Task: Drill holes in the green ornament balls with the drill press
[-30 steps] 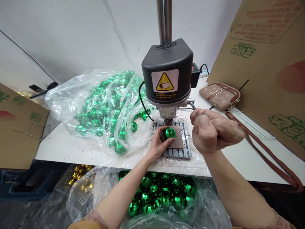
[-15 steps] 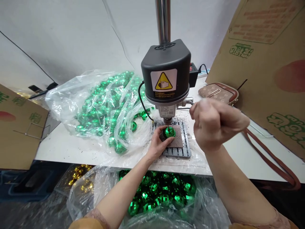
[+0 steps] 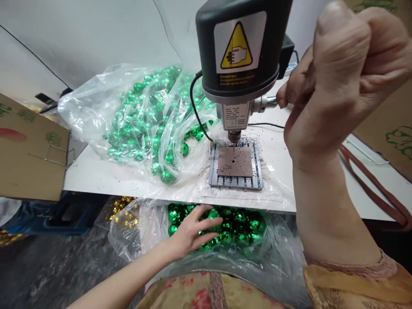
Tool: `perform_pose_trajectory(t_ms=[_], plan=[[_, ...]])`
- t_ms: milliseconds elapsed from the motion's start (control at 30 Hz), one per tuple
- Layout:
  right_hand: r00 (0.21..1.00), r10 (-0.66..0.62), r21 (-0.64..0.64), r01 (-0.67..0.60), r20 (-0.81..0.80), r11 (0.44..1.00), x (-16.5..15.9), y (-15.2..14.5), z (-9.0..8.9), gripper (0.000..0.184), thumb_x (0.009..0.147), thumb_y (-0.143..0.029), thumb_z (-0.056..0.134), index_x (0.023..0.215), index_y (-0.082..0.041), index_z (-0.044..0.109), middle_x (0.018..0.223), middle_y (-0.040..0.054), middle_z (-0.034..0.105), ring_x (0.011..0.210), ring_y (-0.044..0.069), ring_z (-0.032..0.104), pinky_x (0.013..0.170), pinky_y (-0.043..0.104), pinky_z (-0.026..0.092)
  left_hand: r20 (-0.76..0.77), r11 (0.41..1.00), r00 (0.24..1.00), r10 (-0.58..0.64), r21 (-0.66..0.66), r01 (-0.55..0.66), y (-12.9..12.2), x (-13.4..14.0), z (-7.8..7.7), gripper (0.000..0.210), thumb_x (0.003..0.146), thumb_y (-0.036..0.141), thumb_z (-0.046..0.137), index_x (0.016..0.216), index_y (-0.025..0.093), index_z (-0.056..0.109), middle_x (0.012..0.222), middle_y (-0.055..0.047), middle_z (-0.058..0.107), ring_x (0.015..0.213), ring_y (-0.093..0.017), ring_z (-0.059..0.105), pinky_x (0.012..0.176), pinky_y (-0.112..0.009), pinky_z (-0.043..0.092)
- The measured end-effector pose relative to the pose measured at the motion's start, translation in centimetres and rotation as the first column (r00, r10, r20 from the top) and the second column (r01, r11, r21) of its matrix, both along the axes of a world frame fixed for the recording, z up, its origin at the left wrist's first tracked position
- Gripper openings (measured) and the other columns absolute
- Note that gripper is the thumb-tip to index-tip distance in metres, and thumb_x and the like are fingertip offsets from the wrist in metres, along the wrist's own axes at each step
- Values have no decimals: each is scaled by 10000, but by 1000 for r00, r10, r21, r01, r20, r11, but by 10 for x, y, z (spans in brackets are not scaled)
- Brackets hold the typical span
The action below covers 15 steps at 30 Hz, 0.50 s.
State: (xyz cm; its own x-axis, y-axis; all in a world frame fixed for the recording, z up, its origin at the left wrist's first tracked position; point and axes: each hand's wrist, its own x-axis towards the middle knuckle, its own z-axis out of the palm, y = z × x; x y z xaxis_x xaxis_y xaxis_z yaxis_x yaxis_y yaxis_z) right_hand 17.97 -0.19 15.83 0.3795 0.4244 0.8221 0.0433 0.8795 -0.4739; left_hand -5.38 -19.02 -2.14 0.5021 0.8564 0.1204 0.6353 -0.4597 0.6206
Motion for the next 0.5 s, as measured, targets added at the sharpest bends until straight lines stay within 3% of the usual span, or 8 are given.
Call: perform_pose_trajectory(t_ms=[67,167,267,367,433,500], plan=[[1000,2,0,-2,-30,1000,-1,0,1,390,913,-196,533,606,-251,298,534,-37,308,468,78,386,523,292,295,-185,999,983,-11,-44,2,-30,-20,-18,353,926,324,631,1267,407,667,1329,-100,647,1128,-308,682,885,-433,593],[997,12,-6,-12,-76,1000,-2,-1,2,405,894,-198,562,568,-248,328,493,-39,339,458,84,393,509,313,276,-354,997,932,80,13,-81,-53,-37,-36,376,914,350,624,1271,463,648,1335,-69,672,1010,-337,728,769,-443,609],[997,23,-31,-25,-79,999,-2,-2,1,425,882,-205,578,516,-220,363,456,-49,360,436,55,392,492,322,271,-364,988,923,128,127,-87,-49,-38,-29,411,886,432,661,1295,446,630,1243,-56,723,817,-302,746,651,-406,593],[996,-6,-40,2,-94,999,-3,-2,0,407,874,-190,584,512,-206,400,445,-58,360,430,46,396,482,324,267,-303,949,941,150,313,-50,-14,-29,0,366,941,341,602,1305,384,616,1052,-59,763,735,-250,715,604,-369,554],[994,-24,-31,21,-110,999,-3,-2,-1,393,871,-180,589,520,-205,416,444,-63,350,424,49,396,475,322,269,-227,911,959,169,407,-64,27,-21,20,367,972,230,524,1316,333,598,1040,-73,747,805,-237,697,686,-375,558],[994,-23,-38,19,-107,999,-3,-2,-1,394,873,-180,587,519,-199,418,451,-63,337,427,46,408,476,315,279,-129,919,978,164,380,-104,78,-17,34,387,963,141,451,1285,285,611,1068,-84,717,919,-237,671,816,-403,557]])
